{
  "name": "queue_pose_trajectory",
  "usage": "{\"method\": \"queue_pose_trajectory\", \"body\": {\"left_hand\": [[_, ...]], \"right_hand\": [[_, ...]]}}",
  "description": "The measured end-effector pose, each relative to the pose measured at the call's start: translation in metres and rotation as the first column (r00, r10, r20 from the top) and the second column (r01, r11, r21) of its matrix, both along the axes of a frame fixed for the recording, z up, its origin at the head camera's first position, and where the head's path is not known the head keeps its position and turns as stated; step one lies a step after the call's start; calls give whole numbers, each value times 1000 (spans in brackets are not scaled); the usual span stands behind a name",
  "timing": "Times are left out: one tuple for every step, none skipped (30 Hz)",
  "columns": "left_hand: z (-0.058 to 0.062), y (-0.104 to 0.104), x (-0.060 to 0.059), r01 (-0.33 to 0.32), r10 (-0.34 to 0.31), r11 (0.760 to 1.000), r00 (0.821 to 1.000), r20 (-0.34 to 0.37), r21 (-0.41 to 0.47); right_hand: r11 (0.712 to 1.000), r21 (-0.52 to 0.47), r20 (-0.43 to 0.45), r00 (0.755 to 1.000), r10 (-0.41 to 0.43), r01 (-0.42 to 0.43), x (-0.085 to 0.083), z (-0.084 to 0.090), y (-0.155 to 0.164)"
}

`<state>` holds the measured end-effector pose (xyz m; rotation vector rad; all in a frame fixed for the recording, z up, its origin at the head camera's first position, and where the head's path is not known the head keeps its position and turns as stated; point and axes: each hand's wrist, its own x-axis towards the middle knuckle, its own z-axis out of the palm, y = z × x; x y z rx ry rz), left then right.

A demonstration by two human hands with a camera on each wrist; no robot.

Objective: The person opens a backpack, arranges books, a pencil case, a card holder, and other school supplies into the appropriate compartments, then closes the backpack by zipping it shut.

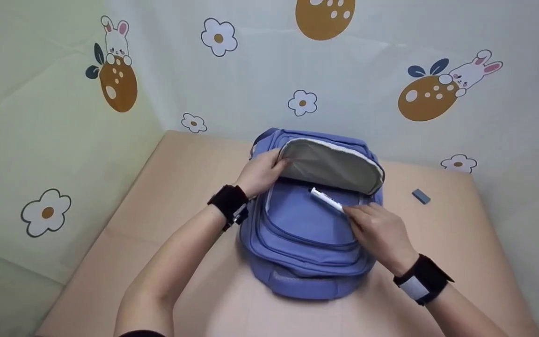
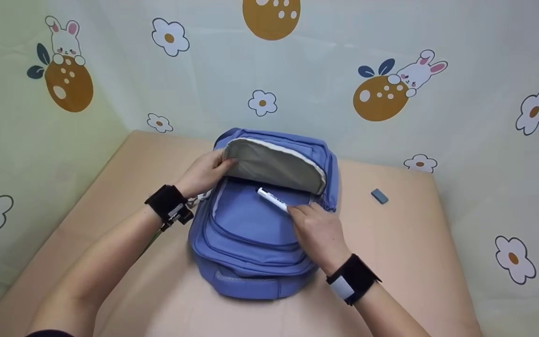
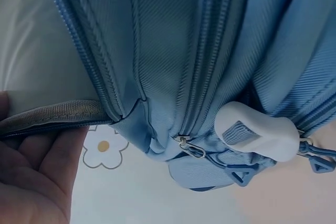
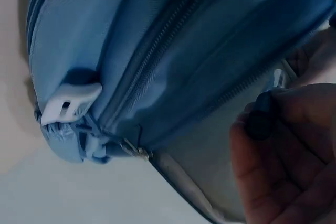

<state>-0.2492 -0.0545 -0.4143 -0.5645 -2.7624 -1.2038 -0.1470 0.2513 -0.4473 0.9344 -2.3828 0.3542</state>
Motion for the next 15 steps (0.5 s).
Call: {"method": "queue_pose_trajectory", "body": {"left_hand": [[0, 1, 0, 2, -2, 1000, 1000, -2, -1], [0, 1, 0, 4, -4, 1000, 1000, -6, -2], [1, 1, 0, 4, -4, 1000, 1000, -9, 0], [1, 1, 0, 5, -5, 1000, 1000, -11, 2], [2, 1, 0, 4, -4, 1000, 1000, -14, 4], [3, 1, 0, 2, -2, 1000, 1000, -16, 6], [3, 1, 0, 2, -1, 1000, 1000, -23, 3], [4, 1, 1, 0, 0, 1000, 1000, -27, -1], [5, 1, 1, 0, 0, 1000, 1000, -28, -5], [5, 1, 1, 1, -1, 1000, 1000, -30, -12], [6, 1, 2, 0, -1, 1000, 1000, -31, -17], [6, 1, 2, 0, -1, 1000, 999, -34, -22], [6, 1, 2, 0, -1, 1000, 999, -36, -26], [7, 1, 2, 0, -1, 1000, 999, -35, -26], [7, 2, 2, -1, 0, 1000, 999, -36, -25]], "right_hand": [[1000, 8, 9, 1000, -14, 14, -1, -1, -2], [1000, 12, 18, 1000, -23, 23, -2, -2, -3], [999, 13, 23, 999, -30, 30, -2, -2, -4], [999, 19, 26, 999, -35, 35, -3, -1, -5], [999, 25, 25, 999, -38, 38, -5, -1, -6], [999, 31, 23, 999, -41, 40, -6, 0, -7], [998, 41, 16, 999, -45, 45, -8, 0, -8], [997, 53, 10, 999, -51, 50, -9, 1, -9], [996, 65, 3, 998, -59, 58, -10, 1, -9], [995, 77, -4, 998, -67, 67, -11, 1, -10], [993, 87, -10, 997, -75, 76, -12, 0, -10], [992, 98, -14, 996, -84, 85, -13, 0, -11], [990, 110, -17, 996, -91, 93, -14, -1, -11], [988, 121, -16, 995, -97, 99, -14, -2, -12], [986, 133, -16, 994, -104, 105, -15, -2, -13]]}}
